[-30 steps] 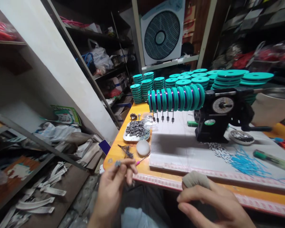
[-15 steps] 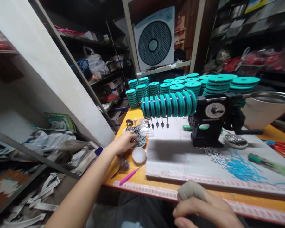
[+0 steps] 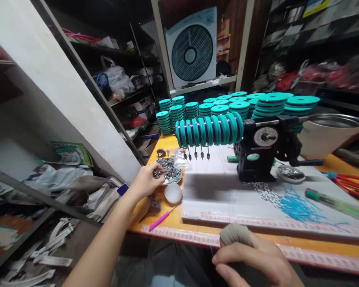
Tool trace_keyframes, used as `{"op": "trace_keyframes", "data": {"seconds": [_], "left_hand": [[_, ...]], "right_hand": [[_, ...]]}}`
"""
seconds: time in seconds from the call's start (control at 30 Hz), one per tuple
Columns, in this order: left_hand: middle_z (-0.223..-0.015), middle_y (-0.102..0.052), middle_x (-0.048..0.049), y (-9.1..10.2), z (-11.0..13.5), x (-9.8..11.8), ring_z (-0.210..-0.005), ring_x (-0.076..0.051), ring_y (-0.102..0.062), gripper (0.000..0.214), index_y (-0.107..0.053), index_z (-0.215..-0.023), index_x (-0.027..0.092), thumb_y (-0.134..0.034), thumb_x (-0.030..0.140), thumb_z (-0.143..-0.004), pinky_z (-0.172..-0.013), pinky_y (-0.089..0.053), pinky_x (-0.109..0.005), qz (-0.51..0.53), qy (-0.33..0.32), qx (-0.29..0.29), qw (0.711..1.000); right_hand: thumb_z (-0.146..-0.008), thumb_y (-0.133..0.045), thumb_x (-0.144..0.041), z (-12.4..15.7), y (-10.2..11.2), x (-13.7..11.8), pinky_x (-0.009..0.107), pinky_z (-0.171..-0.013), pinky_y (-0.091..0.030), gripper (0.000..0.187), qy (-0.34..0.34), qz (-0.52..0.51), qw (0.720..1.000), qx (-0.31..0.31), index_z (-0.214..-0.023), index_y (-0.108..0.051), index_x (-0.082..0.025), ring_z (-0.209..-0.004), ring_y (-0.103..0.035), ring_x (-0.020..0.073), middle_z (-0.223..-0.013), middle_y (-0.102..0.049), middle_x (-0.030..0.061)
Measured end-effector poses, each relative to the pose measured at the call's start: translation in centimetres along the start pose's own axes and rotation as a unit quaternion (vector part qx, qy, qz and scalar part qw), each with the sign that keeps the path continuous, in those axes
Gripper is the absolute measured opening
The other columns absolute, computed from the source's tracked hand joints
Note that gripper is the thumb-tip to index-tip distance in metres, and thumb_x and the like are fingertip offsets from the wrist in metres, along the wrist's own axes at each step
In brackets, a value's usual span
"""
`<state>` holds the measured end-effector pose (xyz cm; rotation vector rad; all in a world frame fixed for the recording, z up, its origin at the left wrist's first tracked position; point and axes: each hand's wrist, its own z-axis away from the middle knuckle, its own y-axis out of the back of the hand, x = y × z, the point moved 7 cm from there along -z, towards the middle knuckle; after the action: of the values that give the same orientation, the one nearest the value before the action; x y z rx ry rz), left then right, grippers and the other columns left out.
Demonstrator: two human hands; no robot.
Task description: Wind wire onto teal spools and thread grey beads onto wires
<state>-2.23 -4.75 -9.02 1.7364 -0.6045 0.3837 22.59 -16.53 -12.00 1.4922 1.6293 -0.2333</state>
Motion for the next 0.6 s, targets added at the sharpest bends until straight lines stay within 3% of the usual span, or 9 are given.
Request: {"op": "trace_keyframes", "data": {"seconds": [0.07,0.17,0.2,0.27,0.33,0.37,0.47,0.6], "left_hand": [[-0.064,-0.058,0.0039,0.1,3.1,1.4,-0.06,-0.014,-0.054,0.011,-0.056,-0.073,0.019,-0.065,0.019,-0.078,-0.056,-0.044,-0.026,0.062,0.042,0.071,0.995],[-0.068,-0.062,0.0012,-2.4,8.6,4.2,-0.057,-0.011,-0.052,0.017,-0.059,-0.077,0.019,-0.062,0.034,-0.084,-0.052,-0.043,-0.022,0.176,0.089,0.102,0.975],[-0.069,-0.064,-0.0001,-3.7,10.4,4.6,-0.053,-0.009,-0.049,0.021,-0.063,-0.074,0.018,-0.071,0.037,-0.079,-0.048,-0.04,-0.019,0.312,0.134,0.114,0.934],[-0.068,-0.067,-0.0001,-6.9,13.5,5.2,-0.042,-0.002,-0.039,0.031,-0.067,-0.072,0.017,-0.086,0.042,-0.066,-0.04,-0.028,-0.014,0.512,0.237,0.124,0.816],[-0.062,-0.067,0.0005,-8.9,15.5,5.9,-0.037,0.003,-0.033,0.036,-0.069,-0.066,0.016,-0.094,0.04,-0.054,-0.038,-0.02,-0.011,0.6,0.284,0.152,0.732],[-0.06,-0.067,0.0007,-9.5,16.1,6.1,-0.035,0.004,-0.031,0.038,-0.069,-0.064,0.016,-0.095,0.039,-0.05,-0.038,-0.018,-0.01,0.619,0.298,0.165,0.707],[-0.056,-0.065,0.0007,-10.3,17.1,6.3,-0.034,0.005,-0.033,0.039,-0.069,-0.058,0.015,-0.097,0.037,-0.045,-0.039,-0.019,-0.009,0.635,0.322,0.184,0.678],[-0.053,-0.061,0.0021,-10.2,17.5,6.5,-0.033,0.005,-0.032,0.042,-0.067,-0.055,0.014,-0.096,0.042,-0.044,-0.038,-0.018,-0.009,0.617,0.326,0.17,0.696]], "right_hand": [[-0.084,-0.064,-0.007,-0.2,-0.1,0.0,0.019,-0.065,-0.053,0.015,0.001,0.014,1.0,-0.001,-0.087,-0.069,-0.022,-0.072,-0.066,0.0131,-0.077,-0.065,0.0005],[-0.084,-0.059,-0.006,-0.5,-0.4,-0.4,0.022,-0.064,-0.05,0.016,0.001,0.03,1.0,0.007,-0.083,-0.066,-0.021,-0.071,-0.062,0.0136,-0.076,-0.063,0.0004],[-0.084,-0.057,-0.006,-0.7,-0.5,-0.5,0.023,-0.064,-0.049,0.016,-0.004,0.033,0.999,0.01,-0.081,-0.065,-0.021,-0.071,-0.061,0.0139,-0.075,-0.062,0.0005],[-0.082,-0.054,-0.006,-0.8,-0.9,-0.5,0.022,-0.062,-0.047,0.016,-0.028,0.03,0.999,0.01,-0.075,-0.059,-0.02,-0.071,-0.06,0.0139,-0.074,-0.06,0.0003],[-0.08,-0.052,-0.007,-0.9,-1.5,-0.4,0.021,-0.058,-0.044,0.017,-0.066,0.007,0.998,-0.013,-0.07,-0.053,-0.02,-0.067,-0.058,0.0128,-0.072,-0.057,-0.0006],[-0.08,-0.051,-0.008,-0.8,-1.9,-0.3,0.02,-0.057,-0.043,0.017,-0.083,-0.013,0.996,-0.028,-0.069,-0.052,-0.021,-0.065,-0.057,0.0121,-0.071,-0.057,-0.0012],[-0.079,-0.051,-0.008,-0.5,-2.9,-0.2,0.02,-0.061,-0.043,0.016,-0.127,-0.067,0.987,-0.066,-0.069,-0.05,-0.021,-0.066,-0.057,0.0113,-0.071,-0.059,-0.0027],[-0.074,-0.052,-0.006,-0.3,-3.4,0.0,0.02,-0.064,-0.041,0.018,-0.154,-0.108,0.98,-0.067,-0.068,-0.045,-0.021,-0.069,-0.057,0.0107,-0.074,-0.059,-0.004]]}}
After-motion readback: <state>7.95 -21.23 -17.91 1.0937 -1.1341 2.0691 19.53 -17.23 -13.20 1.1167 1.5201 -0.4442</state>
